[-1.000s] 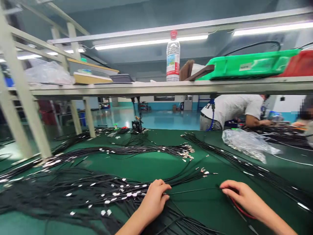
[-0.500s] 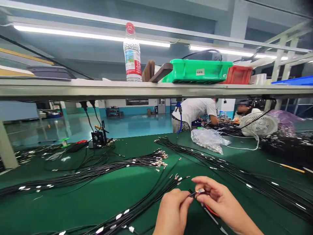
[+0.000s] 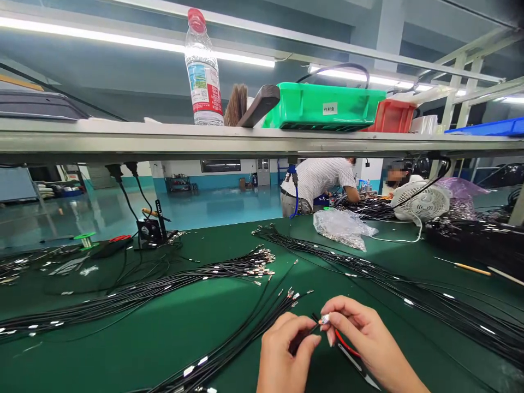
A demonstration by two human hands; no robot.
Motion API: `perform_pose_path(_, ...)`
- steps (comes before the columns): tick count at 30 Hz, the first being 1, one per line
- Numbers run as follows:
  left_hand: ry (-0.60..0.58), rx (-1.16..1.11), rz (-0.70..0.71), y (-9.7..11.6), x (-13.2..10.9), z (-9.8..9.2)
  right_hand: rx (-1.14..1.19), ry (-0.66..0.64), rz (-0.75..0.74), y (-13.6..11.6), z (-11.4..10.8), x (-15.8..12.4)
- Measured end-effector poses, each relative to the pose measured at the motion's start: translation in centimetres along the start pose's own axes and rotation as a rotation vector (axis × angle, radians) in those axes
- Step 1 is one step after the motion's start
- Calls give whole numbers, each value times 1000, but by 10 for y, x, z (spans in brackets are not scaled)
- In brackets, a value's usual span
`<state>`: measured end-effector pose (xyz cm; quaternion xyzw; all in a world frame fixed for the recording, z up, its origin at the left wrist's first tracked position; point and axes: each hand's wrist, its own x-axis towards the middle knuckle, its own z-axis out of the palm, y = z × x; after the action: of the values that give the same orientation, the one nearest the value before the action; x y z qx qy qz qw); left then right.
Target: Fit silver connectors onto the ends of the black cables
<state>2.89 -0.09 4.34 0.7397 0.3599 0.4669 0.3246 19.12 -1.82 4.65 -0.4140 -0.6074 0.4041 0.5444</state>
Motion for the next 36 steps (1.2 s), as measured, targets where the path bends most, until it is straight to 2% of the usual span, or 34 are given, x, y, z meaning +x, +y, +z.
perform_pose_path(6, -114, -140, -173, 1, 5, -5, -318, 61, -67, -3, 4, -3)
perform_pose_path(11, -201, -442, -365, -2, 8, -4, -251, 28, -17, -3, 6, -2)
perform_pose_path(15, -234, -551, -445, -7, 9, -3, -173, 24, 16, 1, 8, -2)
perform_pose_path(19, -230, -514, -431, -7, 9, -3, -205, 46, -11, 2, 9, -2)
perform_pose_path(22, -160, -435, -350, 0, 8, -3, -317, 102, -73, 1, 11, -2)
perform_pose_path(25, -142, -379, -279, 10, 6, -2, -406, 133, -133, 0, 13, -3)
perform_pose_path(30, -101, -358, -299, 17, 5, 0, -484, 118, -241, 3, 16, -7)
perform_pose_path(36, -105, -382, -337, 19, 5, 0, -429, 130, -139, 2, 18, -6)
